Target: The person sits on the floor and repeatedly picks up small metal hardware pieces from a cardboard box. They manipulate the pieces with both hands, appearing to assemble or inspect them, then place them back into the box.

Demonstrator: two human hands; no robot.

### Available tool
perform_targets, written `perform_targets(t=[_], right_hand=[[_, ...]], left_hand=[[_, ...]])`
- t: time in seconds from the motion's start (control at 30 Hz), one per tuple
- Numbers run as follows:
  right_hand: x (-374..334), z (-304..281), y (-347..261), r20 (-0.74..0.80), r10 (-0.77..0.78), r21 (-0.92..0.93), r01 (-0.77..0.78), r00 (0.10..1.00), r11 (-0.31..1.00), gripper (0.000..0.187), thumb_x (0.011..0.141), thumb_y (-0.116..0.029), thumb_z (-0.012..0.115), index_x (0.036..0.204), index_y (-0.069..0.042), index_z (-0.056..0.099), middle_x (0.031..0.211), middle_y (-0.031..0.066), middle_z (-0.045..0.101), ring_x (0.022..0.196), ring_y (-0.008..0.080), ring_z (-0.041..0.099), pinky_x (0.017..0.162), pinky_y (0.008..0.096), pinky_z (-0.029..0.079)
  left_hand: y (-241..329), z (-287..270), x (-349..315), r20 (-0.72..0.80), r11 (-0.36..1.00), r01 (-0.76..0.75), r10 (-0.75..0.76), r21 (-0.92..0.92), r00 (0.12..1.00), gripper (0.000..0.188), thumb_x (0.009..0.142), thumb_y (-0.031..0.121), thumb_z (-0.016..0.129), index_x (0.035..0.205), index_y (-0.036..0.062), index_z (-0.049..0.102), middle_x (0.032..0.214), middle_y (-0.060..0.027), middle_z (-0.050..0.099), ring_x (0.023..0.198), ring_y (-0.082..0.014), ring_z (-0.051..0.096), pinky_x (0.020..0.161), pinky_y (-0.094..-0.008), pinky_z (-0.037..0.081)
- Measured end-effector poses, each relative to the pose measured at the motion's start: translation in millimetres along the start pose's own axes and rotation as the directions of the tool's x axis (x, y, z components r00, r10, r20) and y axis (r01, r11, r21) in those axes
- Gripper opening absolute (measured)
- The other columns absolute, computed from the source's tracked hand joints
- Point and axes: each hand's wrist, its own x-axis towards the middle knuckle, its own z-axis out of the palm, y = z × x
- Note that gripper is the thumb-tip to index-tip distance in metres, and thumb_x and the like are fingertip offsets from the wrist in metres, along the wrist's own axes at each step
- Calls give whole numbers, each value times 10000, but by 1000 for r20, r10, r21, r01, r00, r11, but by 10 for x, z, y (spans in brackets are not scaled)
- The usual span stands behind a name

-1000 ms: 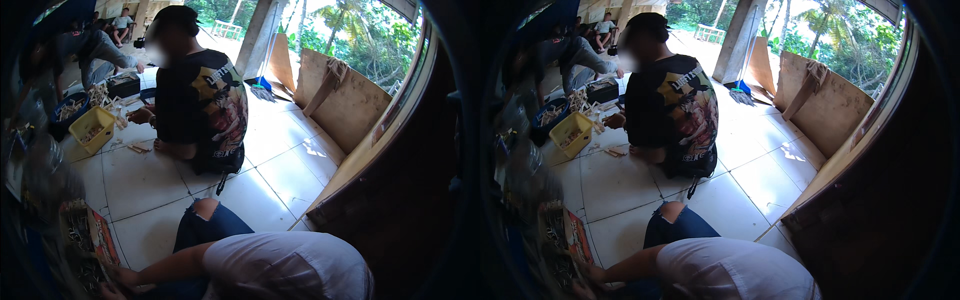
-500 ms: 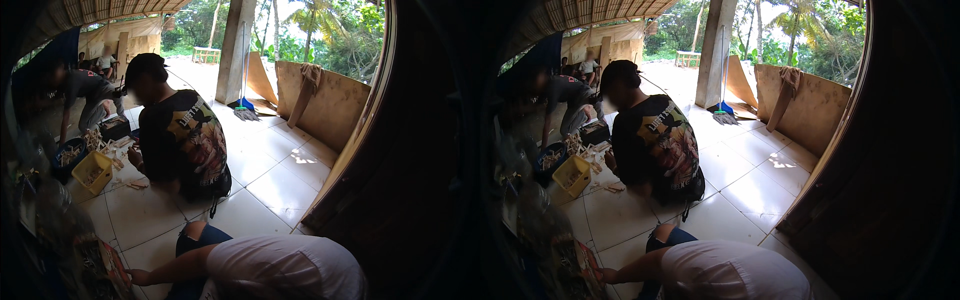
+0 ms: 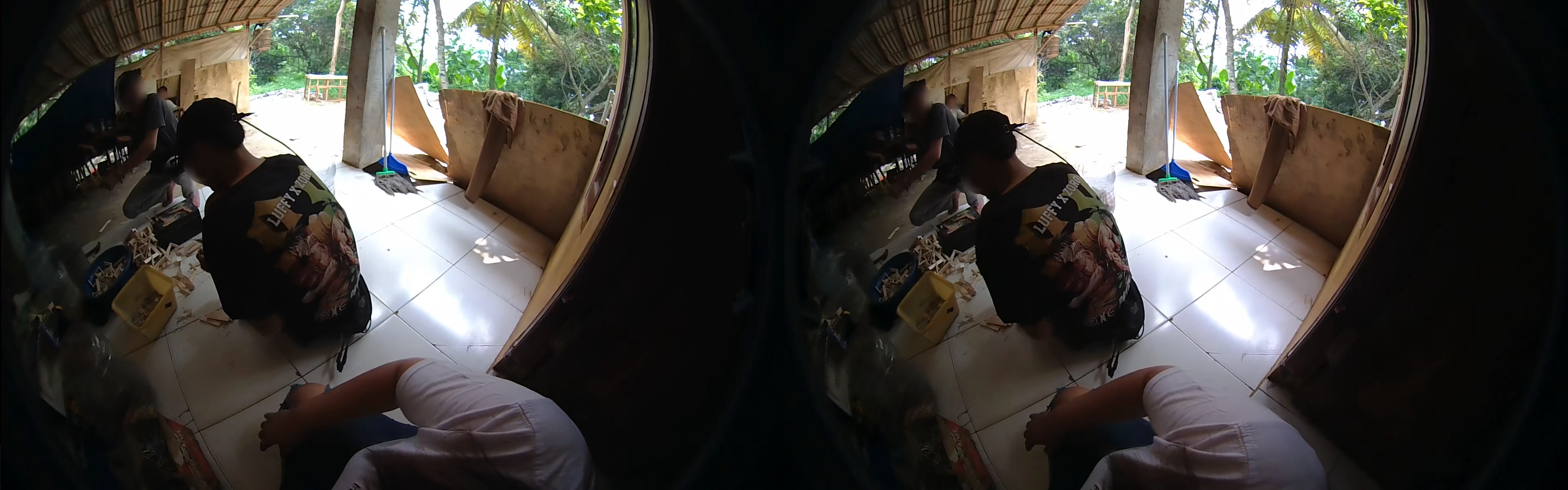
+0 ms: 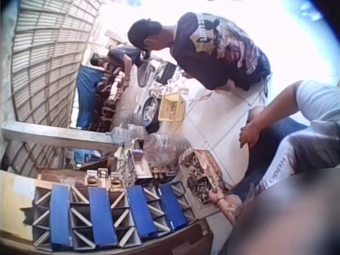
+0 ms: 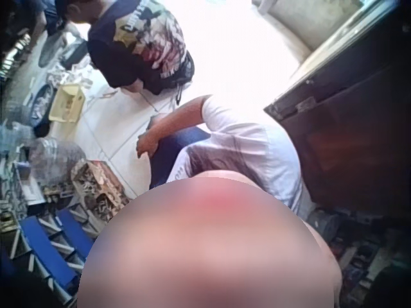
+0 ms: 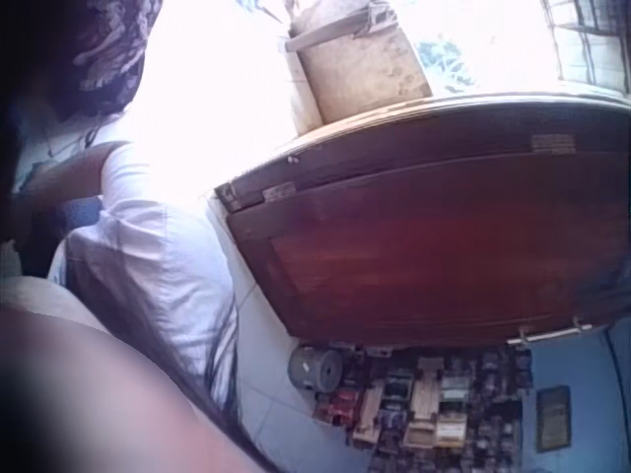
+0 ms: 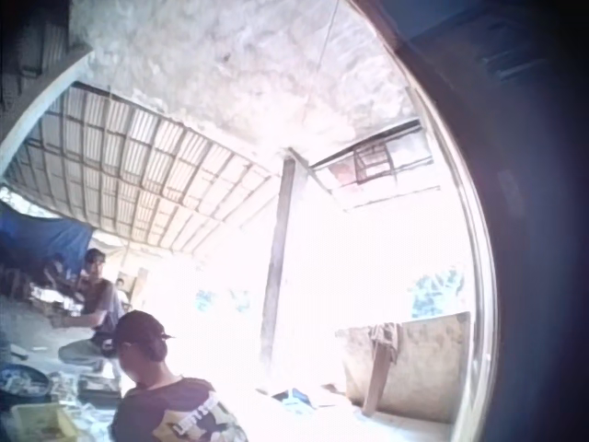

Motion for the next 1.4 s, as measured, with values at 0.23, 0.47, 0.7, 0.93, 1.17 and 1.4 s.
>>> perform_targets(t=[0.23, 0.47, 0.7, 0.93, 1.17, 1.4], right_hand=[[-977, 418, 574, -190, 212, 141, -187, 959, 972, 971, 585, -512, 720, 1342, -87, 285, 1372, 185, 281, 1263, 369, 269, 951, 548, 310], [-643, 986, 1070, -164, 283, 229, -243, 945, 943, 1052, 567, -567, 705, 1375, -113, 208, 1391, 185, 233, 1288, 384, 223, 939, 559, 329], [-618, 917, 1096, -99, 269, 205, -245, 958, 948, 1035, 587, -609, 670, 1368, -96, 225, 1383, 181, 252, 1284, 368, 237, 942, 546, 335], [-899, 514, 648, -139, 383, 274, -336, 913, 901, 1043, 525, -599, 719, 1324, -82, 293, 1344, 183, 319, 1280, 349, 259, 972, 502, 305], [-1003, 565, 299, -508, 493, 330, -370, 706, 869, 670, 671, -507, 631, 1169, -82, 483, 1221, 139, 451, 1186, 302, 386, 928, 476, 323], [-957, 619, 189, -567, 518, 288, -435, 640, 853, 565, 721, -445, 624, 1169, -115, 527, 1251, 111, 470, 1225, 308, 366, 994, 474, 275]], left_hand=[[425, 12, 20, -9, 1000, -15, 15, -18, 1000, 370, 655, 347, 653, 817, 19, 594, 745, -181, 587, 666, -304, 550, 644, -404, 458], [1159, 40, 125, 66, 998, -67, 67, -2, 996, 413, 698, 357, 633, 908, 10, 556, 846, -186, 566, 765, -300, 538, 700, -405, 446], [1335, 82, 113, 90, 997, -72, 72, 3, 993, 459, 740, 367, 612, 1000, 1, 517, 947, -192, 546, 865, -297, 525, 756, -406, 433], [1213, 132, 87, 92, 997, -78, 79, -16, 993, 507, 783, 377, 592, 1092, -8, 479, 1048, -198, 525, 964, -294, 513, 811, -406, 420], [649, 98, 32, 76, 996, -68, 73, -65, 994, 556, 826, 387, 571, 1184, -17, 440, 1150, -203, 504, 1063, -290, 501, 867, -407, 408], [72, 107, -99, -43, 989, -142, 144, 41, 989, 593, 736, 469, 663, 1094, 17, 522, 1043, -188, 572, 972, -335, 556, 825, -427, 432]])
